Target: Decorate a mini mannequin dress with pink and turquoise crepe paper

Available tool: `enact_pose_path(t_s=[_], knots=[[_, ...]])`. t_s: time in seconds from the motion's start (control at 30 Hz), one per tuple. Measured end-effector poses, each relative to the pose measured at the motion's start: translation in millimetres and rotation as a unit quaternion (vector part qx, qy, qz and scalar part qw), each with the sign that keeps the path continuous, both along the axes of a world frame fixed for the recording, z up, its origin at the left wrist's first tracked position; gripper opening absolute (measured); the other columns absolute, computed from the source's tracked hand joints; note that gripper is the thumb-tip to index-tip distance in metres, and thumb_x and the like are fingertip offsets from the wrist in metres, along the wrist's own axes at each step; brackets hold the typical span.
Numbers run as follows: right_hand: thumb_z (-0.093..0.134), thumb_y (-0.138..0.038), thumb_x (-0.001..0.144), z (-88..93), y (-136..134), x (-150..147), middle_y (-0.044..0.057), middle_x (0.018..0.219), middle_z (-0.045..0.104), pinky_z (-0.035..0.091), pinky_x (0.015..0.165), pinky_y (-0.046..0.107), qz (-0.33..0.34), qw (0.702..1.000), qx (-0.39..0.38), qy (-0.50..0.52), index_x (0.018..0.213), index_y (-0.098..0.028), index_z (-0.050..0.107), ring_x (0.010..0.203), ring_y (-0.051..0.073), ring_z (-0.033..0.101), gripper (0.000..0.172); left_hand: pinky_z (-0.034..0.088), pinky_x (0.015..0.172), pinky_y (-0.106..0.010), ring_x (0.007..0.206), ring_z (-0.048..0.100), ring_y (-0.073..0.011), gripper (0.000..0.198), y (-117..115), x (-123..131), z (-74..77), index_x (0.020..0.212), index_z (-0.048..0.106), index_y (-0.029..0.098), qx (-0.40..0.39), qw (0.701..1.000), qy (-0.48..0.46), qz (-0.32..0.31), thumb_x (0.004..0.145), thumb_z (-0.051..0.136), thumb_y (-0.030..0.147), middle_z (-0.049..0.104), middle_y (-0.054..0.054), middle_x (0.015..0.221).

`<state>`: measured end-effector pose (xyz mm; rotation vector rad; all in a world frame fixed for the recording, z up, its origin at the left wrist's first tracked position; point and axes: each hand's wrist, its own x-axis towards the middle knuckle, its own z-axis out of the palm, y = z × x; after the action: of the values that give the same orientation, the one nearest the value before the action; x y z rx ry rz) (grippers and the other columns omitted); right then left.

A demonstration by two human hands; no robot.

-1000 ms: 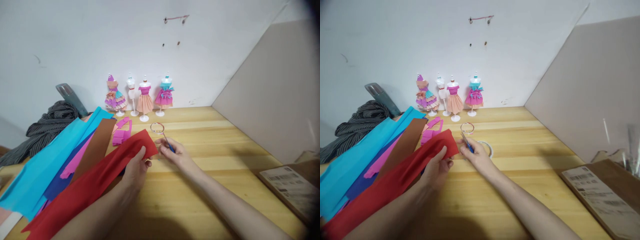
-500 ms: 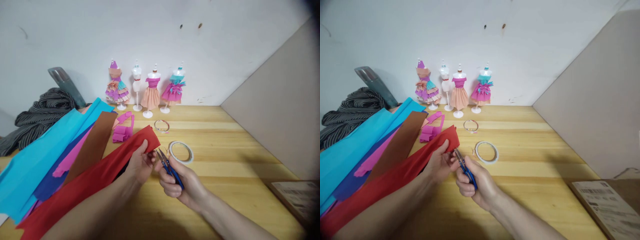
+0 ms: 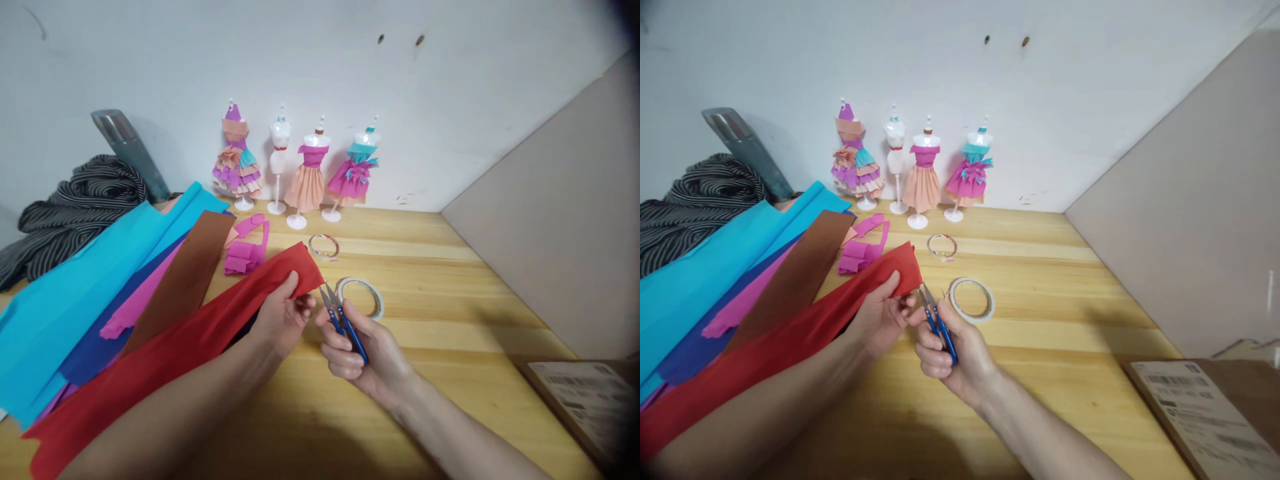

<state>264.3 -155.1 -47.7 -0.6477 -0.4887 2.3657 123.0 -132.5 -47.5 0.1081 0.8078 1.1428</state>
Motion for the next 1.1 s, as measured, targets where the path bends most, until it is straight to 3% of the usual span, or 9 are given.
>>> enact_pose_path(t_s=[0.37, 0.63, 0.9, 1.0, 1.1], knots=[[0.060, -0.046, 0.081, -0.9, 1.7, 1.9, -0.008, 0.052, 0.031, 0.013, 0.034, 0.013, 0.008, 1.000, -0.012, 0.018, 0.082, -0.015, 0.065, 0.037, 0.001, 0.015, 0.031, 0.037, 0.050, -0.021, 0.047, 0.049, -0.0090, 0.038, 0.5, 0.8, -7.5, 0.063, 0.053, 0.013, 0.005, 1.000, 0.013, 0.002, 0.073, 0.068, 0.048, 0.052, 0.001, 0.053], [0.060, -0.047, 0.081, 1.2, 0.5, 1.6, -0.008, 0.052, 0.028, 0.013, 0.034, 0.013, -0.007, 1.000, -0.021, 0.016, 0.081, -0.015, 0.064, 0.037, 0.001, 0.013, 0.032, 0.034, 0.047, -0.019, 0.048, 0.049, -0.0081, 0.037, -1.3, 2.0, -7.3, 0.065, 0.056, 0.012, 0.050, 0.998, 0.032, 0.009, 0.070, 0.071, 0.046, 0.052, 0.001, 0.053], [0.063, -0.047, 0.078, 3.9, -2.8, 1.0, -0.008, 0.051, 0.031, 0.014, 0.034, 0.014, -0.002, 1.000, -0.010, 0.010, 0.081, -0.014, 0.066, 0.037, 0.001, 0.015, 0.033, 0.032, 0.043, -0.017, 0.047, 0.046, -0.0072, 0.033, 5.8, -3.2, -2.3, 0.063, 0.058, 0.012, 0.029, 0.998, 0.039, 0.039, 0.076, 0.067, 0.041, 0.055, -0.001, 0.053], [0.063, -0.047, 0.079, 3.9, -4.0, -1.7, -0.008, 0.051, 0.034, 0.013, 0.034, 0.014, -0.023, 0.999, 0.025, -0.013, 0.081, -0.013, 0.067, 0.036, 0.001, 0.017, 0.034, 0.032, 0.044, -0.018, 0.048, 0.046, -0.0066, 0.030, 4.1, -2.1, -7.6, 0.067, 0.061, 0.011, 0.014, 0.998, 0.046, 0.048, 0.075, 0.068, 0.038, 0.060, -0.002, 0.062], [0.063, -0.047, 0.079, 4.5, -4.9, -3.5, -0.007, 0.050, 0.035, 0.013, 0.034, 0.015, -0.041, 0.997, 0.060, -0.033, 0.080, -0.012, 0.066, 0.036, 0.001, 0.018, 0.035, 0.034, 0.047, -0.020, 0.049, 0.047, -0.0085, 0.031, -7.2, 6.1, -20.9, 0.062, 0.061, 0.011, 0.011, 0.999, 0.047, -0.010, 0.072, 0.070, 0.038, 0.056, -0.001, 0.054]])
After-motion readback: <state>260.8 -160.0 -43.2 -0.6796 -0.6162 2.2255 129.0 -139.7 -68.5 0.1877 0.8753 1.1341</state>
